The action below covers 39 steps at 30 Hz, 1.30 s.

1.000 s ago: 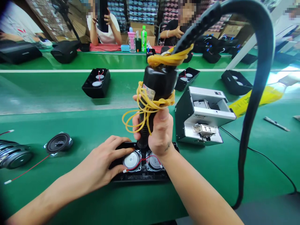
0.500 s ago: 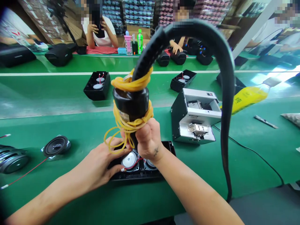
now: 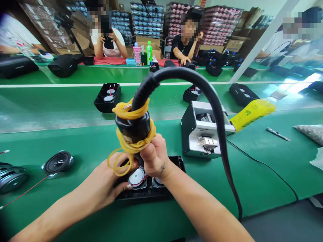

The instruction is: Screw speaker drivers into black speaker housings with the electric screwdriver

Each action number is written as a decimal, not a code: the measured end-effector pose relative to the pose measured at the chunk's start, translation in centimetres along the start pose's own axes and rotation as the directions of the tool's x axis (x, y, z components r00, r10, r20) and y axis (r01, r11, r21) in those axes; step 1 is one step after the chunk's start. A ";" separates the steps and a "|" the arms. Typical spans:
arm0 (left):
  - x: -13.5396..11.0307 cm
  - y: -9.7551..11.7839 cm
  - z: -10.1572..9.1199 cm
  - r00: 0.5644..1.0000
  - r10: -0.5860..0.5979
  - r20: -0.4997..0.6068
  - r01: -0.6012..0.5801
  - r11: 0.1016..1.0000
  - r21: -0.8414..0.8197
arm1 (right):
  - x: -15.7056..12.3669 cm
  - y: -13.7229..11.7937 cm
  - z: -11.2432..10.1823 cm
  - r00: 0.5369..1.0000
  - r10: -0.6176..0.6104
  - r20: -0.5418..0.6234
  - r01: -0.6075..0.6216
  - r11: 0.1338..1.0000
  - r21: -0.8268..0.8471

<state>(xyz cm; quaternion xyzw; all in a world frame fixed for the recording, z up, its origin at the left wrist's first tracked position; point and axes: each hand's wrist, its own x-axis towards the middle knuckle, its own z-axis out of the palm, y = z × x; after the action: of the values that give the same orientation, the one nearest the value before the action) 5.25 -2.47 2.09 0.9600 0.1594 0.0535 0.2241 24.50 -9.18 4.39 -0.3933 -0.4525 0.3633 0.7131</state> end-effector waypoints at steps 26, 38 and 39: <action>-4.2 -3.4 3.9 0.953 0.117 -0.279 -0.112 0.993 0.031 | -1.4 -11.3 -14.0 0.634 -0.634 -0.442 0.397 0.758 -0.518; -4.2 -3.5 4.5 0.934 0.136 -0.329 -0.136 0.990 0.025 | -2.4 -12.4 -14.5 0.661 -0.634 -0.401 0.440 0.761 -0.477; -4.3 -3.5 4.5 0.933 0.139 -0.332 -0.139 0.990 0.022 | -2.2 -12.4 -14.5 0.666 -0.632 -0.395 0.435 0.760 -0.482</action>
<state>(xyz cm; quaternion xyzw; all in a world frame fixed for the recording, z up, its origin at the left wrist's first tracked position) 1.03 -2.75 -3.66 0.9458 0.1266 0.2307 0.1904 39.30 -19.77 10.53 -0.4446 -0.3873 -0.0769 0.8040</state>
